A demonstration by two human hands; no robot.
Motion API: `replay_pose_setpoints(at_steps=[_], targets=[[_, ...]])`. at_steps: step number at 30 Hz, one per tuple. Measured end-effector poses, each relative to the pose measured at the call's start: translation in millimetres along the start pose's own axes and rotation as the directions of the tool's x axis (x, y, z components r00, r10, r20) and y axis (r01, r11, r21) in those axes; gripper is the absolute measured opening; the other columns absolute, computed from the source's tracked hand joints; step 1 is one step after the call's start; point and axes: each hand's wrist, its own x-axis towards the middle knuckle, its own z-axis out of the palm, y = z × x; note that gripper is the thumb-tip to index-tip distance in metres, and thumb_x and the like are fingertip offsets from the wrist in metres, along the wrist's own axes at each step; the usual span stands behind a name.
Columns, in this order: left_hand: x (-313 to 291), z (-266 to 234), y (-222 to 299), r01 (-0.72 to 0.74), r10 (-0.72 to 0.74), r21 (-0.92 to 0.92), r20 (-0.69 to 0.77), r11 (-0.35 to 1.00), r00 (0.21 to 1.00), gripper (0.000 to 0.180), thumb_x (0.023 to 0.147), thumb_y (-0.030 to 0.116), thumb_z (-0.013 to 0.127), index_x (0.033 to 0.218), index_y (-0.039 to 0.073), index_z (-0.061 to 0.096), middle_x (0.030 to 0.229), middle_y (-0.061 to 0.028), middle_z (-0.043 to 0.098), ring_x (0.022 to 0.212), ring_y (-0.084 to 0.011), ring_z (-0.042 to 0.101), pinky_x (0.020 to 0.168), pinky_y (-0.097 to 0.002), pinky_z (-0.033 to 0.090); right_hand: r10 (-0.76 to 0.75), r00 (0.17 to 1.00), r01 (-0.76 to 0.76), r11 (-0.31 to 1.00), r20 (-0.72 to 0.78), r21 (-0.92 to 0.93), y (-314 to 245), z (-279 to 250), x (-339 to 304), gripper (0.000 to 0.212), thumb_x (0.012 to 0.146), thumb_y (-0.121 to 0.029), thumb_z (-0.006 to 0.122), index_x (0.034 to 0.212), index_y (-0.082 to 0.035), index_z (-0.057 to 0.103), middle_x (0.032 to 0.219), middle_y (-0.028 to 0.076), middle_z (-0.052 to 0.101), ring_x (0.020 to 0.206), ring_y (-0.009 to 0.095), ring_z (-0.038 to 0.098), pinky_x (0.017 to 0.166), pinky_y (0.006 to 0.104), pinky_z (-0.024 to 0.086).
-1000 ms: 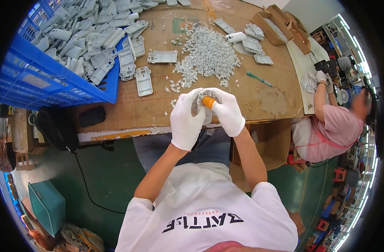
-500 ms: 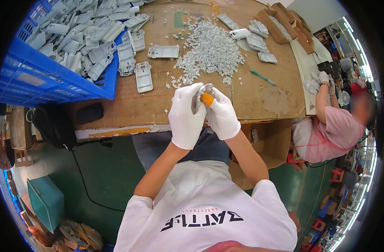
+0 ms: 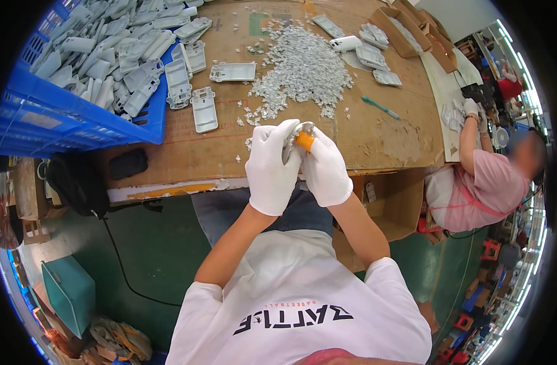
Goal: The person cleans plastic components by scraping plastic residue from them with a scraping tool.
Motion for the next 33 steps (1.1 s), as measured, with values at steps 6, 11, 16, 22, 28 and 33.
replay_pose_setpoints(at_steps=[6, 11, 16, 22, 28, 33], targets=[[2.2, -0.9, 1.0, -0.041, 0.041, 0.014, -0.001, 0.999, 0.999, 0.047, 0.076, -0.007, 0.070, 0.119, 0.010, 0.065, 0.097, -0.0061, 0.057, 0.077, -0.0166, 0.058, 0.068, -0.0302, 0.049, 0.017, 0.994, -0.009, 0.998, 0.111, -0.068, -7.5, -1.4, -2.0, 0.026, 0.100, -0.015, 0.045, 0.119, -0.004, 0.058, 0.102, 0.004, 0.065, 0.087, 0.010, 0.065, 0.066, 0.0245, 0.056], [4.8, -1.7, 4.3, 0.013, -0.013, 0.007, 0.010, 1.000, 1.000, 0.045, 0.077, -0.007, 0.068, 0.119, 0.009, 0.065, 0.097, -0.0064, 0.057, 0.078, -0.0165, 0.058, 0.071, -0.0296, 0.050, 0.065, 0.998, -0.065, 0.998, -0.003, -0.026, -5.0, 4.4, -2.5, 0.024, 0.100, -0.013, 0.047, 0.118, -0.003, 0.059, 0.103, 0.005, 0.065, 0.089, 0.010, 0.065, 0.068, 0.0254, 0.057], [2.6, -1.4, 3.2, 0.023, -0.022, -0.004, 0.033, 1.000, 0.999, 0.041, 0.078, -0.007, 0.068, 0.116, 0.008, 0.066, 0.099, -0.0063, 0.058, 0.082, -0.0186, 0.059, 0.073, -0.0289, 0.050, 0.017, 1.000, -0.017, 1.000, 0.006, 0.002, -1.7, 0.3, -2.0, 0.023, 0.100, -0.013, 0.047, 0.118, -0.003, 0.058, 0.101, 0.004, 0.064, 0.089, 0.010, 0.065, 0.068, 0.0253, 0.056], [-1.1, 8.2, 4.6, 0.003, -0.002, 0.010, -0.046, 1.000, 0.999, 0.040, 0.078, -0.008, 0.067, 0.115, 0.009, 0.065, 0.107, -0.0075, 0.061, 0.092, -0.0205, 0.064, 0.074, -0.0304, 0.053, -0.059, 0.995, 0.072, 0.984, -0.081, 0.161, 13.2, 13.6, -5.5, 0.021, 0.100, -0.009, 0.044, 0.116, -0.003, 0.057, 0.102, 0.003, 0.061, 0.091, 0.009, 0.060, 0.082, 0.0256, 0.050], [0.4, 13.2, -2.4, -0.125, 0.127, 0.028, -0.082, 0.992, 0.988, 0.039, 0.080, -0.009, 0.066, 0.115, 0.009, 0.064, 0.115, -0.0081, 0.064, 0.100, -0.0212, 0.066, 0.077, -0.0317, 0.055, -0.163, 0.959, 0.185, 0.980, -0.231, 0.075, 22.3, 28.7, -5.2, 0.030, 0.103, -0.011, 0.040, 0.130, -0.002, 0.051, 0.116, 0.006, 0.057, 0.108, 0.015, 0.056, 0.097, 0.0300, 0.045], [3.5, 7.8, -9.3, -0.100, 0.099, -0.017, -0.069, 0.995, 0.993, 0.039, 0.081, -0.009, 0.065, 0.117, 0.008, 0.064, 0.113, -0.0089, 0.066, 0.098, -0.0203, 0.068, 0.078, -0.0296, 0.056, -0.128, 0.984, 0.144, 0.982, -0.128, 0.124, 22.4, 24.2, 2.5, 0.031, 0.103, -0.011, 0.038, 0.131, -0.002, 0.049, 0.120, 0.008, 0.056, 0.114, 0.015, 0.054, 0.101, 0.0309, 0.043]])
